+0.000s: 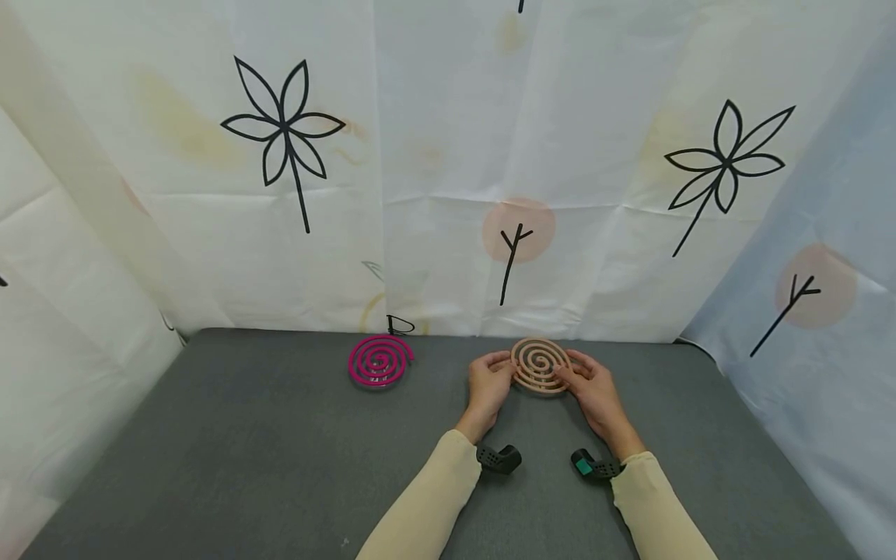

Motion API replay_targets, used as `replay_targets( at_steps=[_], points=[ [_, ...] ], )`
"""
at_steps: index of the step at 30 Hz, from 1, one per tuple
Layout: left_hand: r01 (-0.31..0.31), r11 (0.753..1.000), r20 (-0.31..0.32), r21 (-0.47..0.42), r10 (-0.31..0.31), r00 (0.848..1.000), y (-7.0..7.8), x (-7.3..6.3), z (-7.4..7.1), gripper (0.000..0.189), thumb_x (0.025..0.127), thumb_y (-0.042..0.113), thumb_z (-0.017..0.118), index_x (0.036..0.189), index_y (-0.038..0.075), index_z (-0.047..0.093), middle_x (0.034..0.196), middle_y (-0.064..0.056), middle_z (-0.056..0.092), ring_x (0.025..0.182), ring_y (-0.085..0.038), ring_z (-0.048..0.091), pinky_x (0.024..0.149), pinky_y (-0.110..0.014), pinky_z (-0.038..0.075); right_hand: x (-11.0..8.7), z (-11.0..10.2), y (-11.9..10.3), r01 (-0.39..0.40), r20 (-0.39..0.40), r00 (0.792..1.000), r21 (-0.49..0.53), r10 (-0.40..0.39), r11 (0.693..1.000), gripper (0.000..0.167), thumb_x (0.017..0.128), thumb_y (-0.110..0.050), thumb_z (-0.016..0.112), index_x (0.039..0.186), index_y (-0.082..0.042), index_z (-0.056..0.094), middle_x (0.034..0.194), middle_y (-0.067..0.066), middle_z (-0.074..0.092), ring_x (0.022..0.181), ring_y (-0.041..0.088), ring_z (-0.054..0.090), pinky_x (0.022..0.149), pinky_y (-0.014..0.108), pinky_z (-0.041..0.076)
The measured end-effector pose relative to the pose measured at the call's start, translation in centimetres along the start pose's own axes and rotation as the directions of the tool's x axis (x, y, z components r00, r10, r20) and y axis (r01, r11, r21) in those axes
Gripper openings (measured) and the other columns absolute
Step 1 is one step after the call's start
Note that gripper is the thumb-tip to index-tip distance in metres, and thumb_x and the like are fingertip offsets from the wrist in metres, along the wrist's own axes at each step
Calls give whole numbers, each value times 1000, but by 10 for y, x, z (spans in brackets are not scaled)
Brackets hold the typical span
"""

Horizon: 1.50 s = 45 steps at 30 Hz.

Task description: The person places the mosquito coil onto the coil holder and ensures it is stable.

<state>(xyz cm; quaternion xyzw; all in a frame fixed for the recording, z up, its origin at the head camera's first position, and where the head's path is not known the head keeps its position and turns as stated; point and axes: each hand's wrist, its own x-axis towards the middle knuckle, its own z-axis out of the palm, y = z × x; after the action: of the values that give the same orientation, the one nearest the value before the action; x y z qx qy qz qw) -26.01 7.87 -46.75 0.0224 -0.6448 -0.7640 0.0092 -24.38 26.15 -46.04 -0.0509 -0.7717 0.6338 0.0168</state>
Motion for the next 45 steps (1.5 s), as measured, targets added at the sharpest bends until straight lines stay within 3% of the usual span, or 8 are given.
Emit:
replay_targets(
  at_steps=[11, 19, 22, 30, 34, 37, 43, 45],
  points=[
    [7, 1000, -11, 25, -6, 1000, 1, 1, 2, 28, 94, -2, 64, 121, -8, 67, 101, -15, 73, 88, -20, 70, 76, -30, 59, -1, 1, -5, -15, -29, 999, -55, 14, 998, 65, 104, -21, 62, 156, 1, 32, 132, 25, 57, 94, 4, 62, 87, 20, 51],
    [10, 995, -21, 98, -8, 1000, 6, -3, 1, 34, 91, -2, 65, 125, -7, 65, 103, -15, 73, 90, -21, 70, 75, -31, 58, -1, -3, -5, -26, -57, 998, -110, 20, 994, 69, 102, -21, 64, 157, 1, 30, 142, 29, 52, 112, 18, 62, 97, 32, 51],
    [8, 991, -11, 131, -7, 1000, 8, -3, -3, 37, 91, -2, 65, 127, -7, 64, 104, -15, 73, 90, -21, 71, 76, -33, 58, 0, -4, -6, -28, -60, 998, -118, 21, 993, 70, 101, -22, 65, 157, 2, 31, 142, 28, 52, 109, 15, 63, 95, 29, 51],
    [6, 969, 40, 248, -17, 999, 21, -4, -26, 42, 95, 4, 65, 137, -2, 59, 113, -13, 70, 98, -24, 70, 79, -38, 58, -1, -6, -11, -28, -76, 997, -168, 15, 985, 67, 102, -21, 64, 157, 1, 31, 142, 28, 51, 124, 34, 56, 93, 28, 50],
    [-51, 940, 73, 336, 28, 997, 32, -4, -41, 46, 96, 7, 66, 140, 1, 57, 120, -14, 69, 107, -27, 68, 85, -41, 58, -2, -13, -13, -2, -84, 996, -173, -13, 985, 66, 103, -19, 63, 157, 1, 30, 144, 28, 48, 128, 37, 51, 85, 18, 49],
    [-143, 905, 124, 401, 101, 987, 43, -7, -55, 46, 97, 9, 65, 141, 1, 56, 127, -17, 66, 115, -30, 65, 91, -45, 56, -5, -19, -16, 37, -102, 993, -208, -59, 978, 65, 103, -19, 62, 157, 0, 31, 145, 27, 47, 129, 37, 50, 84, 17, 48],
    [-355, 829, 227, 433, 281, 933, 65, -12, -95, 48, 98, 6, 63, 143, -2, 52, 134, -21, 60, 122, -38, 59, 99, -48, 53, -13, -24, -21, 180, -127, 963, -354, -237, 918, 60, 103, -18, 63, 153, 4, 37, 143, 30, 48, 128, 43, 50, 103, 51, 45],
    [-421, 768, 245, 482, 343, 907, 72, -14, -111, 48, 98, 7, 64, 144, -2, 52, 136, -21, 59, 124, -39, 58, 99, -50, 51, -15, -24, -21, 236, -115, 944, -422, -309, 875, 60, 103, -20, 64, 151, 5, 39, 143, 31, 49, 128, 46, 50, 105, 56, 44]
  ],
)
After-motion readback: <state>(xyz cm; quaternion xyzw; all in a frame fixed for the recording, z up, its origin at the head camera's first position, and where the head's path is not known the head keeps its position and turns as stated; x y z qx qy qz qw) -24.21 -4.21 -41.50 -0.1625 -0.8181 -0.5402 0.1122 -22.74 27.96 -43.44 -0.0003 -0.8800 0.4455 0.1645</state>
